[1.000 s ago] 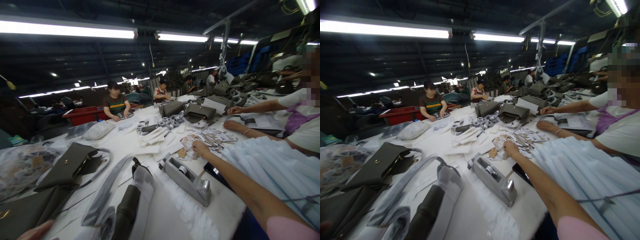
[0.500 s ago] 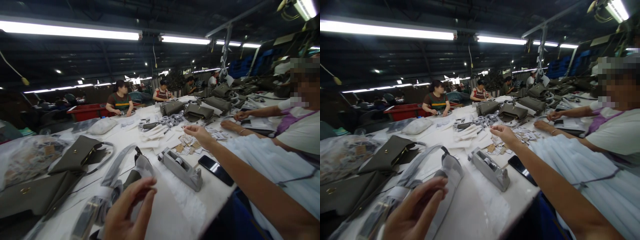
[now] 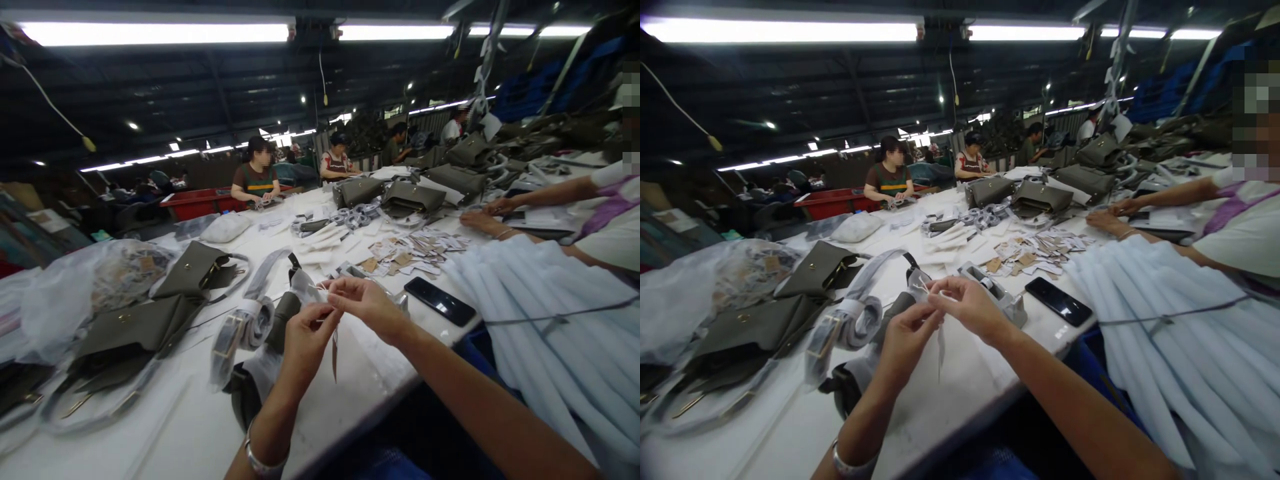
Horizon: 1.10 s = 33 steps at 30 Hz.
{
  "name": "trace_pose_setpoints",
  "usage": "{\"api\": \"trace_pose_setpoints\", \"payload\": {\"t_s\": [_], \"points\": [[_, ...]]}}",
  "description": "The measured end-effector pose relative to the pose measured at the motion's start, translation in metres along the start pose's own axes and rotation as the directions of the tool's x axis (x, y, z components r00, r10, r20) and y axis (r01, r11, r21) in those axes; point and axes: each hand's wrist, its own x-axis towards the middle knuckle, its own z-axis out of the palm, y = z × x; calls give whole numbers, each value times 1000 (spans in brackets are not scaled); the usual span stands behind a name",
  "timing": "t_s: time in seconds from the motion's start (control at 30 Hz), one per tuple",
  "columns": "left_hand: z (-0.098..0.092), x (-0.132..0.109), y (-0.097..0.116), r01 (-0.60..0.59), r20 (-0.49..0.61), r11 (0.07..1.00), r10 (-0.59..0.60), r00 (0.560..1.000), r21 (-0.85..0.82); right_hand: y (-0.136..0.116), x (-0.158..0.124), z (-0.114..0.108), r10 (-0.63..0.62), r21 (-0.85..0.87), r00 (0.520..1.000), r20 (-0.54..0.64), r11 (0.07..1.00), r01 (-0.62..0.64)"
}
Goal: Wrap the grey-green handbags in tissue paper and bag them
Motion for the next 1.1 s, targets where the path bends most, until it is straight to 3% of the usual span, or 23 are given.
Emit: {"api": "trace_pose_setpoints", "payload": {"t_s": [0.2,0.4,0.53,0.8,0.97,1.1], "points": [[-14,-19,-1,71,-88,993,-79,993,-92,39,-33,11,84,23,995,45,996,-85],[-14,-29,-20,109,-146,983,-131,981,-148,80,-59,24,159,10,985,-73,987,-159],[-15,-36,-32,161,-166,967,-195,967,-197,84,-66,27,191,92,975,-117,979,-181],[-19,-48,-41,246,-102,912,-293,951,-328,79,-75,30,242,138,962,-125,965,-225],[-22,-55,-39,272,12,714,-347,938,-645,85,-83,29,300,191,943,-145,944,-271],[-28,-60,-29,326,134,588,-347,928,-740,90,-93,31,352,199,929,-113,924,-326]]}}
